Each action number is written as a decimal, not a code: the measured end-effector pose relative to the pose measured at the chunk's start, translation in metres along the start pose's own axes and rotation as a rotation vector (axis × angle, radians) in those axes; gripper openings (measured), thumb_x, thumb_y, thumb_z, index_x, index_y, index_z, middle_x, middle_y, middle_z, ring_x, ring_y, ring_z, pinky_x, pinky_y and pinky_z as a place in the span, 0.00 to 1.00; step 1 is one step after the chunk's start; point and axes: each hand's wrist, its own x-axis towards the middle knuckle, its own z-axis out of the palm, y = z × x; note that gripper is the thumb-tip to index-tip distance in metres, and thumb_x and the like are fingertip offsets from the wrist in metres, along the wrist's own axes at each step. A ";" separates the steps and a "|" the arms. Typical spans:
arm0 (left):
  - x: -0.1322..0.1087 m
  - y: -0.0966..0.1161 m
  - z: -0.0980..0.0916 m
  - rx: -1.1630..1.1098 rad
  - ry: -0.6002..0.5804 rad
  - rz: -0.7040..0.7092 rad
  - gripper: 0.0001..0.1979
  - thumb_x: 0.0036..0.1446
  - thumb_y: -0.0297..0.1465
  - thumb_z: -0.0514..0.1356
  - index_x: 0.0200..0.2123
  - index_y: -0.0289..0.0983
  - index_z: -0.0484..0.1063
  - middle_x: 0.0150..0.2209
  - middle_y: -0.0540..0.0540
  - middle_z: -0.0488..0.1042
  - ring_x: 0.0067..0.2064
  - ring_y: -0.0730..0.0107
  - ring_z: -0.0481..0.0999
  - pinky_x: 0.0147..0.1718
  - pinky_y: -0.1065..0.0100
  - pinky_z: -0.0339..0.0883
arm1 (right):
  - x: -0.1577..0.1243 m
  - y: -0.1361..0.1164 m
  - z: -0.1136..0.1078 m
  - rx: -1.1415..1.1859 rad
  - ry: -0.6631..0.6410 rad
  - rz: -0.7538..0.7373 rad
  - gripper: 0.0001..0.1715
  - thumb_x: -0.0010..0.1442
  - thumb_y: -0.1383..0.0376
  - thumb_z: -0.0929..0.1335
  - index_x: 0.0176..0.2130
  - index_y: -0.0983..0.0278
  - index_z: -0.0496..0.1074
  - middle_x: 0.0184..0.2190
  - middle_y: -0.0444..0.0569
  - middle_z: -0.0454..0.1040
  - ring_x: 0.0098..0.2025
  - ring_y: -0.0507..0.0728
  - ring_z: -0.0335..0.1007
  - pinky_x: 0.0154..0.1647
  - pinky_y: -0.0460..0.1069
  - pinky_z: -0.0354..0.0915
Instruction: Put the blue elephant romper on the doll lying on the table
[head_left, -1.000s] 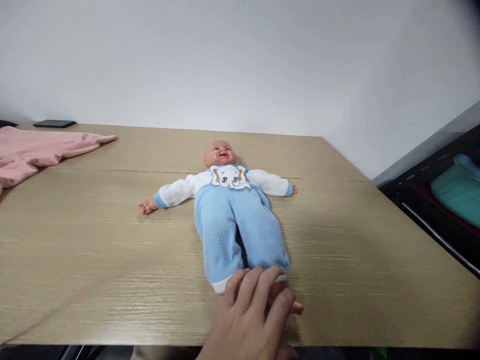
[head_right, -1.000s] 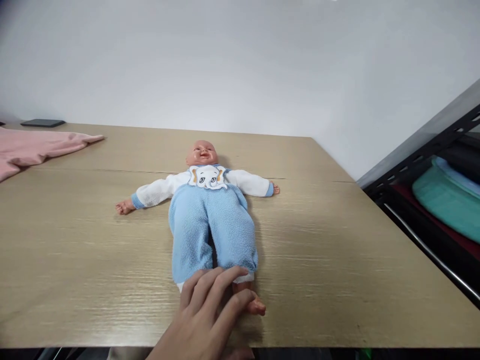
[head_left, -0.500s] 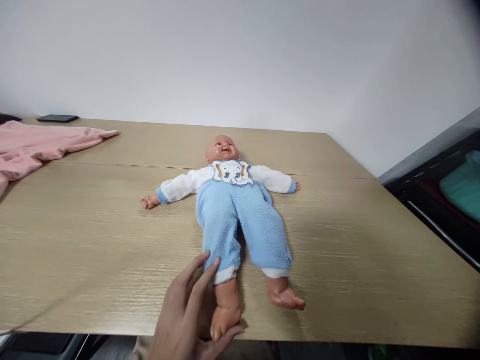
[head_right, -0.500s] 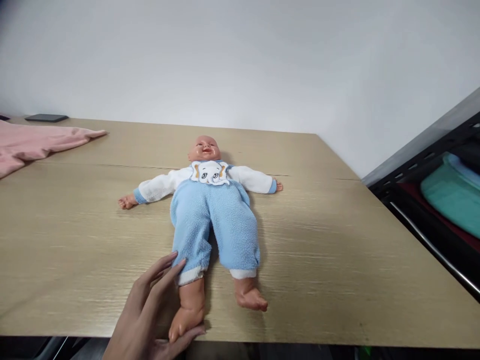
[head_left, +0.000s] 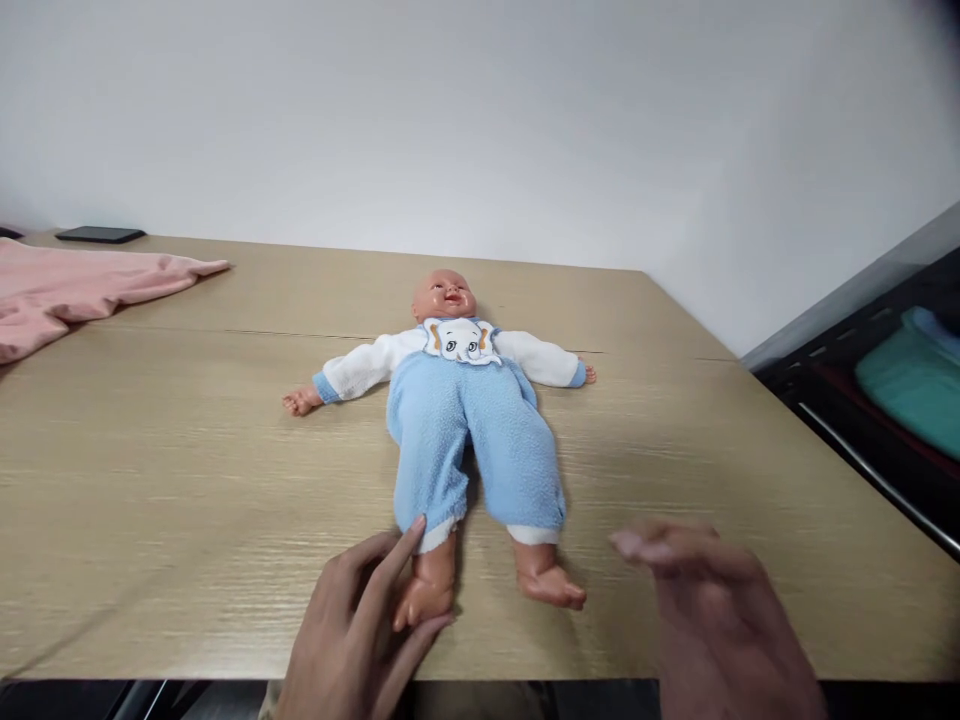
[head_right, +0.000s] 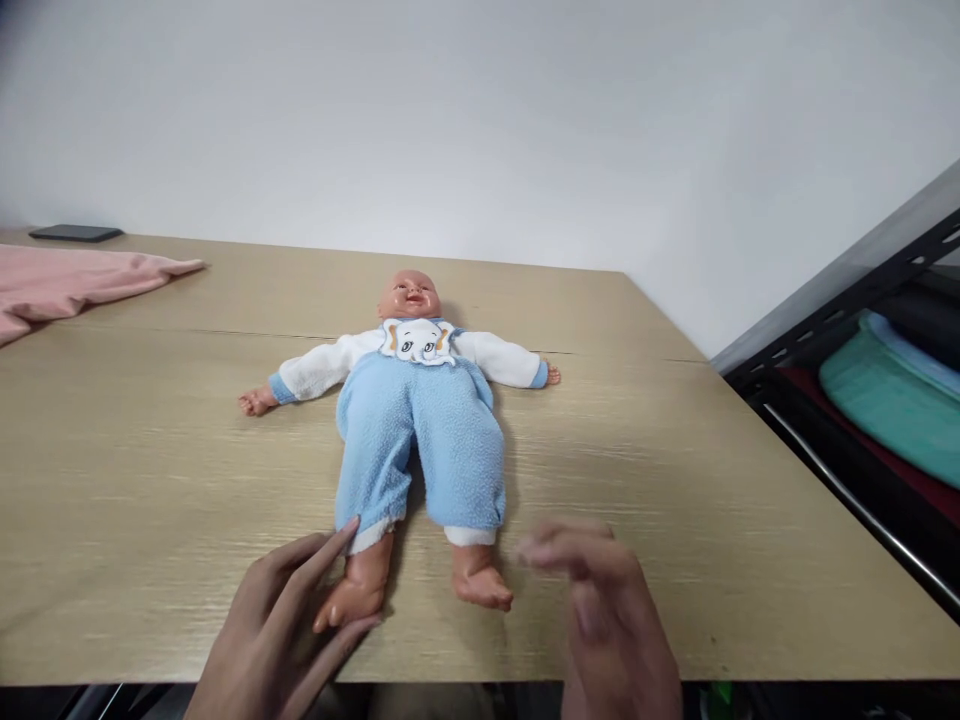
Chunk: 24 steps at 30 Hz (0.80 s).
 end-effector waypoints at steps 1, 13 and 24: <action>0.000 -0.002 -0.001 0.016 0.010 0.009 0.33 0.75 0.44 0.64 0.77 0.46 0.59 0.59 0.38 0.75 0.57 0.54 0.81 0.54 0.57 0.82 | 0.007 0.012 0.002 -0.028 0.022 0.064 0.16 0.81 0.58 0.59 0.52 0.53 0.75 0.47 0.53 0.79 0.51 0.65 0.79 0.50 0.59 0.75; 0.096 0.021 -0.047 -0.066 -0.139 0.235 0.29 0.74 0.46 0.62 0.71 0.42 0.64 0.70 0.33 0.69 0.69 0.44 0.70 0.62 0.49 0.74 | 0.153 0.161 0.001 -0.602 -0.333 -0.156 0.44 0.69 0.48 0.71 0.74 0.65 0.62 0.69 0.68 0.70 0.71 0.77 0.65 0.74 0.72 0.60; 0.337 0.048 0.082 0.179 -0.429 0.416 0.38 0.55 0.38 0.79 0.63 0.30 0.71 0.62 0.29 0.78 0.63 0.39 0.76 0.60 0.47 0.72 | 0.193 0.185 0.032 -0.104 -0.214 0.032 0.35 0.56 0.42 0.80 0.51 0.62 0.77 0.45 0.54 0.83 0.45 0.66 0.82 0.48 0.58 0.78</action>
